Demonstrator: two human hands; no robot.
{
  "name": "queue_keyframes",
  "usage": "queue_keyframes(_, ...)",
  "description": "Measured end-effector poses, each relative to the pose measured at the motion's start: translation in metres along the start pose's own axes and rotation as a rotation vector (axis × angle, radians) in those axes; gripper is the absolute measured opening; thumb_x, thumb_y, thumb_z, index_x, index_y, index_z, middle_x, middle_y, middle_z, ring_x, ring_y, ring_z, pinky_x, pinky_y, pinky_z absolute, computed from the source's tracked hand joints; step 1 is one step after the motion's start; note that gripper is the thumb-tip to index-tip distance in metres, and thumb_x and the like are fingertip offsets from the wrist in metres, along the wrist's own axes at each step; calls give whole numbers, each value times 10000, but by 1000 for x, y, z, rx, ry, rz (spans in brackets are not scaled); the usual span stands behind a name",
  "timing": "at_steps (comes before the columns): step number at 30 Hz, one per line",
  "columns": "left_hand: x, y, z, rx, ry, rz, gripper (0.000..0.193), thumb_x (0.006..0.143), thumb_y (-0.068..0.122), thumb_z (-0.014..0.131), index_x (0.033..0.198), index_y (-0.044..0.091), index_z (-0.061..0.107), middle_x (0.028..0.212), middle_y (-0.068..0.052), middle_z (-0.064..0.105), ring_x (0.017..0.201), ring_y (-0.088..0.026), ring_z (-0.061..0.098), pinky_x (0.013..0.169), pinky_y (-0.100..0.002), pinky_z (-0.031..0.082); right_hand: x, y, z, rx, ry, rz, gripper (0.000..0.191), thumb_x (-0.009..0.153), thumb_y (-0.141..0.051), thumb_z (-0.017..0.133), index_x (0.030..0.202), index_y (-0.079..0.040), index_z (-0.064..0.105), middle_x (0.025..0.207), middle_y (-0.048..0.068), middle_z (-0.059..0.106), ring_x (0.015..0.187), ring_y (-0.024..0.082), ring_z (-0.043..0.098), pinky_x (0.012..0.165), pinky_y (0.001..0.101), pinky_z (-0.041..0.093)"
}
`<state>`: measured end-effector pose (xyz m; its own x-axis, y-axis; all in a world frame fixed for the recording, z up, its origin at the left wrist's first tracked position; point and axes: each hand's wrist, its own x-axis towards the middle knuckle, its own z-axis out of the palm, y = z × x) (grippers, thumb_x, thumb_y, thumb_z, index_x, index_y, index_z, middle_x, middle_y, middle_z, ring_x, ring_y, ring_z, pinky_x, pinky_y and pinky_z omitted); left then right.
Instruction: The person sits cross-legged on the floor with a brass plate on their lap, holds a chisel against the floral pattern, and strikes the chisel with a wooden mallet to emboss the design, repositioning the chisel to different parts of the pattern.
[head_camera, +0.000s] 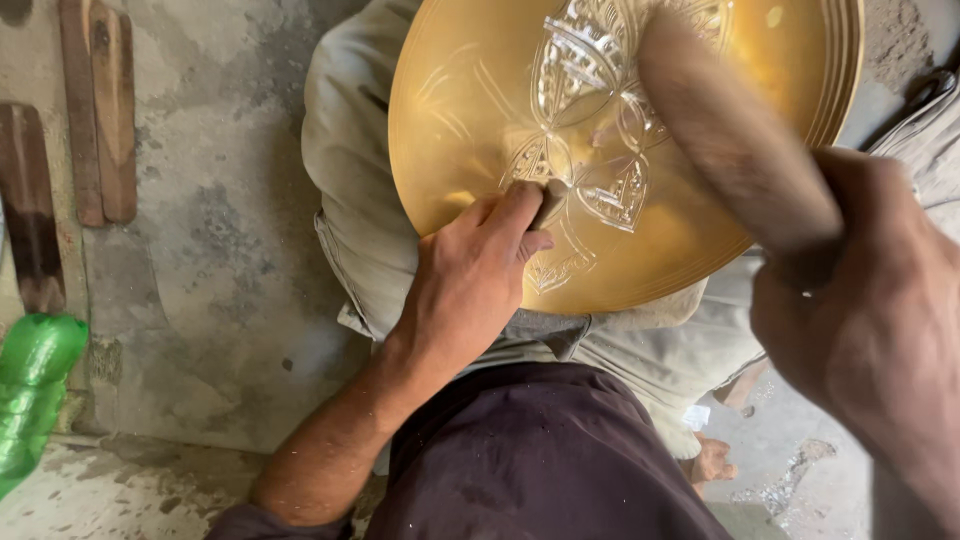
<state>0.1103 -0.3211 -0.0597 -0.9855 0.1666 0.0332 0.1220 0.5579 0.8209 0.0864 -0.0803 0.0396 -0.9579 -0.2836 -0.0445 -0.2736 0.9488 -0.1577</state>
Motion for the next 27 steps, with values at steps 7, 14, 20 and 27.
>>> queue_keyframes(7,-14,2,12,53,176,-141,252,1027,178,726,1167,51,560,960,-140,683,856,-330,704,673,-439,567,19,-6,-8,22,5,-174,418,881,140,615,1294,98,563,1035,264,663,869,312,689,724,383,576)
queue_keyframes(14,-4,-7,11,-50,117,-18,273,1011,151,717,1205,51,554,1044,-124,708,957,-295,750,715,-390,613,25,9,-12,107,61,-266,346,969,173,600,1309,131,548,1006,252,647,763,286,666,623,351,509)
queue_keyframes(20,-5,-3,9,-55,123,2,303,996,132,718,1239,55,554,1045,-132,708,939,-302,745,715,-396,608,16,-2,-13,-298,7,-260,486,799,121,724,1261,-6,643,978,173,699,822,271,709,711,356,575)
queue_keyframes(27,-2,1,7,9,76,-42,270,983,171,746,1177,57,596,939,-133,695,851,-322,726,666,-437,564,15,7,-1,-350,-146,-161,293,900,26,744,1193,15,729,888,172,734,692,266,721,677,374,611)
